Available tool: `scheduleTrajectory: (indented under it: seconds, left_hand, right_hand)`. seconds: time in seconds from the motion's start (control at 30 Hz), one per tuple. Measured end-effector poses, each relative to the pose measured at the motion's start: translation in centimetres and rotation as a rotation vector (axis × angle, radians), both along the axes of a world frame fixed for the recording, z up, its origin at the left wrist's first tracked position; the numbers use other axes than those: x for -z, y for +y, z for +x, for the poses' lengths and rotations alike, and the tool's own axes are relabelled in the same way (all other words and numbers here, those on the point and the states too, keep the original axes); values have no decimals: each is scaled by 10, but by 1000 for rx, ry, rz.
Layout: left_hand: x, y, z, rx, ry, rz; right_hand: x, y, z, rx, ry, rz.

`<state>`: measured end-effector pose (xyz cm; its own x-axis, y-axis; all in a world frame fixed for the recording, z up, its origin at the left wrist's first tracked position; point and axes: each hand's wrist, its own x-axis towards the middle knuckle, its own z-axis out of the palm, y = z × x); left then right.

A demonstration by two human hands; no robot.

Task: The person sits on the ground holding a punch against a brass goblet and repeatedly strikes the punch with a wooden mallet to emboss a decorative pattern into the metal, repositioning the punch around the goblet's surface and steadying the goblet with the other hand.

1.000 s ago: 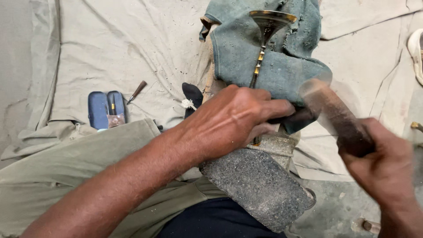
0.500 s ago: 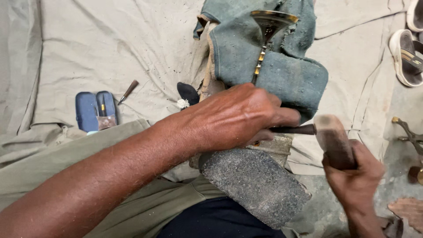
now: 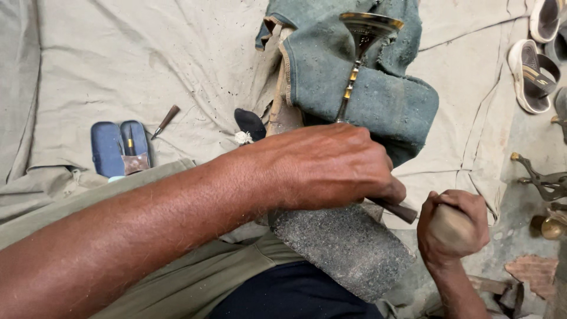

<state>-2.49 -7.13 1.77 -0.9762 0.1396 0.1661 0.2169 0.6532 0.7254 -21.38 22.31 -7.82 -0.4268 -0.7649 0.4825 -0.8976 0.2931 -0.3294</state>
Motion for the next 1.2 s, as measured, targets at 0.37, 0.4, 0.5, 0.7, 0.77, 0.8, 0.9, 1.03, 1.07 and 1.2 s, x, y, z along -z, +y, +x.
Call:
scheduleTrajectory:
  seconds: [0.37,0.4,0.5,0.7,0.77,0.8,0.9,1.03,1.07,1.2]
  left_hand:
    - [33,13,26,-439,267,264]
    - [36,19,29,-511,236,297]
    - [43,28,29,-616,97,384]
    - [35,38,29,-680,124,287]
    - [33,39,29,-680,153,251]
    - [33,40,28,-681,163,253]
    - [34,41,26,-679,159,230]
    - [35,48,28,-710,117,176]
    - [35,50,29,-738,116,188]
    - [34,60,34,-853,129,281]
  right_hand:
    - [-5,-2,-12,-148,-528,-194]
    - [-15,-5,-15,-135,-584,-140]
    - [-51,-21,-22,-38,-652,91]
    - [-110,-74,-17,-32,-332,391]
    - [-122,-91,-9,-39,-196,437]
    - [-127,-99,-5,34,-371,388]
    - [-140,-117,-1,118,-538,471]
    - [-145,-130,-13,-158,-269,572]
    - [-143,-132,-17,-229,-316,446]
    - [-144,-139,-30,-192,-101,814]
